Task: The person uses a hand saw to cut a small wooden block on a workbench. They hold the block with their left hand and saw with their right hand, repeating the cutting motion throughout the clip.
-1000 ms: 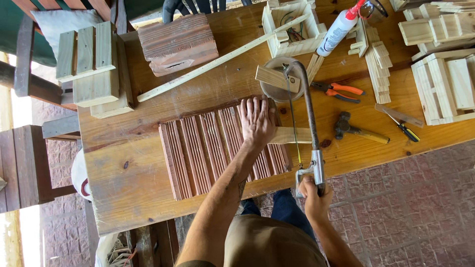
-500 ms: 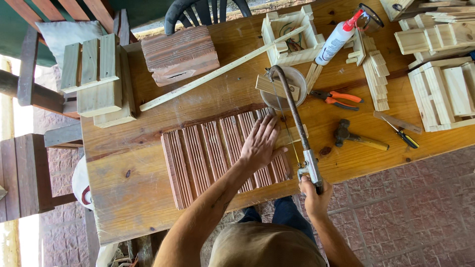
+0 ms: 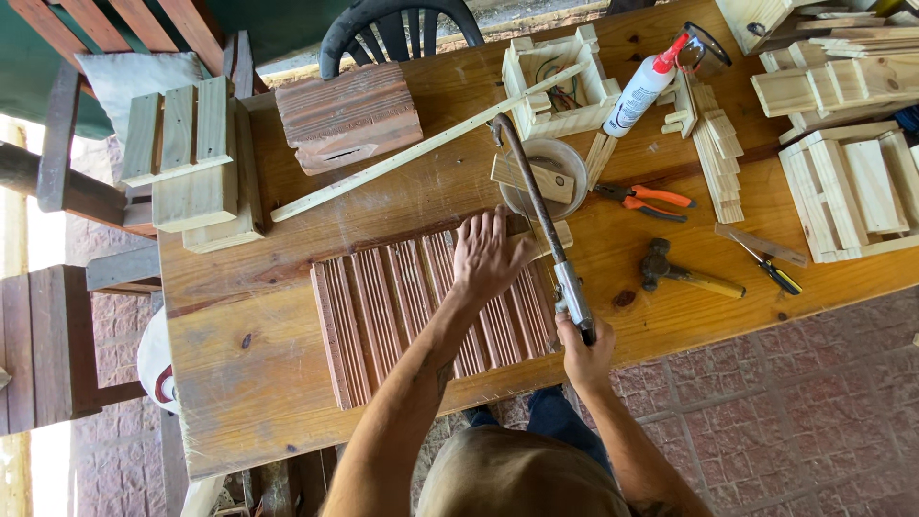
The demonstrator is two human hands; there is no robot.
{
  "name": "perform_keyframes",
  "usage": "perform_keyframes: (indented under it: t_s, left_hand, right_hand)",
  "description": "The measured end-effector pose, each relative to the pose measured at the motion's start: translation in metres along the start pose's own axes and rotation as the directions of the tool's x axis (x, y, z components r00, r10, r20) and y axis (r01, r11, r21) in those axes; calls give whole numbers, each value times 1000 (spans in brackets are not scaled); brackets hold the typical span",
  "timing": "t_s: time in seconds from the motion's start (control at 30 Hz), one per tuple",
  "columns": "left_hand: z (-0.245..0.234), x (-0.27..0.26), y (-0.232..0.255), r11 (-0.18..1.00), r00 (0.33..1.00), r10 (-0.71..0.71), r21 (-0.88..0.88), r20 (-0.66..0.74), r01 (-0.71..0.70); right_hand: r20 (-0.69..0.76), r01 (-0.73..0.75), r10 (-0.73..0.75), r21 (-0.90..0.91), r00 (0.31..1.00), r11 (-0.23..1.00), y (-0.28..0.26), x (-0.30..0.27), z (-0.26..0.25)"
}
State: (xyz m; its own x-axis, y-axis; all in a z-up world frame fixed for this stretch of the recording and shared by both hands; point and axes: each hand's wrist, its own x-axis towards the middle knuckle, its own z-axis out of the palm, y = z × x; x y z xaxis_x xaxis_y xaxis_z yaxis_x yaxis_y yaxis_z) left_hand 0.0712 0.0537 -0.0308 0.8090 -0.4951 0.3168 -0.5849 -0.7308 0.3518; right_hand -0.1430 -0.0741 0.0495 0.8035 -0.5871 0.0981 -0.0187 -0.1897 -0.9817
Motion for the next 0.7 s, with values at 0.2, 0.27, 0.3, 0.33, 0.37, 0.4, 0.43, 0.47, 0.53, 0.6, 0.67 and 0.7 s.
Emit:
perform_keyframes:
  t_s: [0.2,0.27,0.3,0.33,0.37,0.4,0.43,0.47,0.53,0.6,0.67,0.7]
  left_hand:
    - [-44,30,22,984,964,-176,71,202,164]
    - [-30,36,19,974,964,-226,35,138,224]
    - [-10,40,10,975,965,-223,35,137,221]
    - [11,43,2,973,963,-228,59,145,222]
    - [33,45,-6,971,960,-234,83,152,223]
    - [37,47,-5,971,960,-235,80,152,225]
    - [41,48,-4,987,984,-152,74,97,145]
    - [44,49,-5,995,997,-66,75,44,62]
    - [30,48,3,996,998,-67,58,-14,68]
    - [23,42,10,997,995,-69,38,-75,72]
    - [21,42,18,987,981,-148,45,-128,155]
    - [13,46,18,987,980,-147,44,-133,154]
  right_hand:
    - [-34,-11,12,27,999,1000,15,19,5]
    - [-40,29,-29,14,999,999,4,32,8]
    - [-43,31,-31,15,999,999,9,32,5]
    - [-31,38,-39,-9,999,999,13,31,1]
    - [-20,46,-46,-33,999,998,18,29,-3]
    - [-19,46,-47,-36,999,998,18,28,-1]
    - [-22,45,-45,-19,999,999,19,26,1]
    - [-26,41,-41,1,999,999,19,23,5]
    - [-29,44,-45,-18,999,999,18,24,9]
    - [-32,49,-51,-39,998,998,8,19,12]
    - [-17,39,-39,0,999,999,-16,18,14]
    - [-17,45,-45,0,999,999,-5,23,11]
